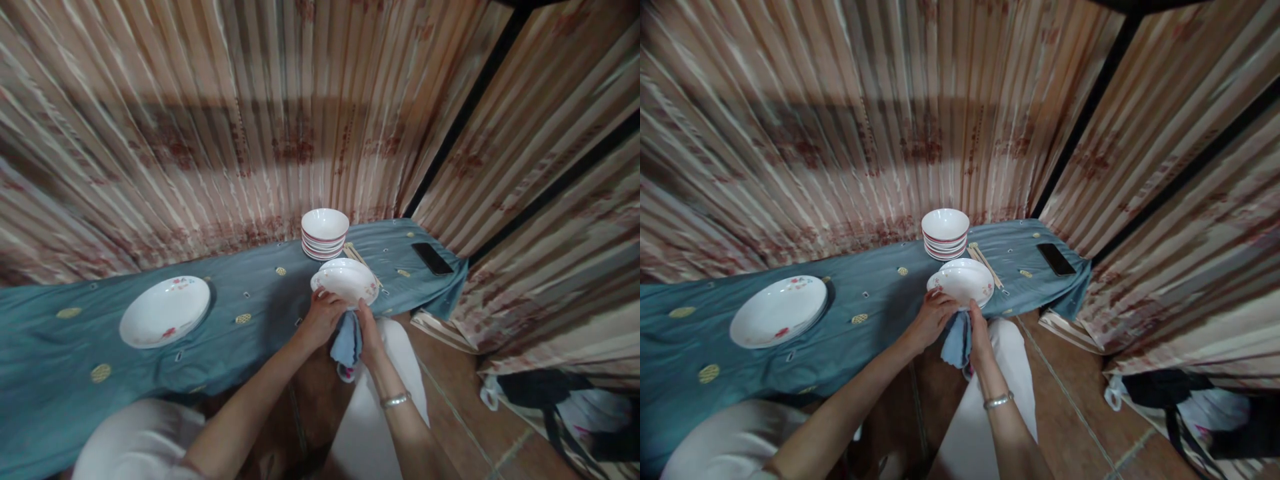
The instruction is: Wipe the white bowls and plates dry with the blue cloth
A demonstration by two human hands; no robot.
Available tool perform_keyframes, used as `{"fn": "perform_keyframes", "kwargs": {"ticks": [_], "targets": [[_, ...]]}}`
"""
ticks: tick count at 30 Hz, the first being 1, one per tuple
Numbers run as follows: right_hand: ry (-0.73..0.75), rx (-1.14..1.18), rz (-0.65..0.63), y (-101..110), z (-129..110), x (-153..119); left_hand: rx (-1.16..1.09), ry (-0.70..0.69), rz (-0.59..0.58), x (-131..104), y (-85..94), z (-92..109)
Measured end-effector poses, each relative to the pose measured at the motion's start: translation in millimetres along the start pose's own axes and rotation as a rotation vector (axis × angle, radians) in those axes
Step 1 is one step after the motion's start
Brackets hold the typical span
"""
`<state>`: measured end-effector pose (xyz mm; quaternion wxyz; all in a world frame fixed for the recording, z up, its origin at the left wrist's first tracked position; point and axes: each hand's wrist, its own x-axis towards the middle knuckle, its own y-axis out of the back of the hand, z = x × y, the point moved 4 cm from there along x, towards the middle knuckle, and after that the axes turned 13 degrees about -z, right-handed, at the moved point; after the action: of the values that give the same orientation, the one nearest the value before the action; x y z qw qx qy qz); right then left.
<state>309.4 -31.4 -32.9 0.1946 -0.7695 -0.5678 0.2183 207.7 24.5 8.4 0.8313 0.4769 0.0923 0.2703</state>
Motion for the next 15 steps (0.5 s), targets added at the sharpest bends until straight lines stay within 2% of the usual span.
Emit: {"fn": "perform_keyframes", "kwargs": {"ticks": [6,11,15], "targets": [[-0.157,-0.027,-0.058,12.1,21.5,-14.8,0.036,0.015,-0.042,6.4,-12.1,-6.6],[-0.271,0.004,-0.021,20.4,48.9,-30.6,0.019,0.025,-0.060,13.4,-24.4,-13.1],[-0.338,-0.024,0.026,25.3,59.2,-41.5,-0.009,0.052,-0.084,19.7,-31.7,-17.4]]}}
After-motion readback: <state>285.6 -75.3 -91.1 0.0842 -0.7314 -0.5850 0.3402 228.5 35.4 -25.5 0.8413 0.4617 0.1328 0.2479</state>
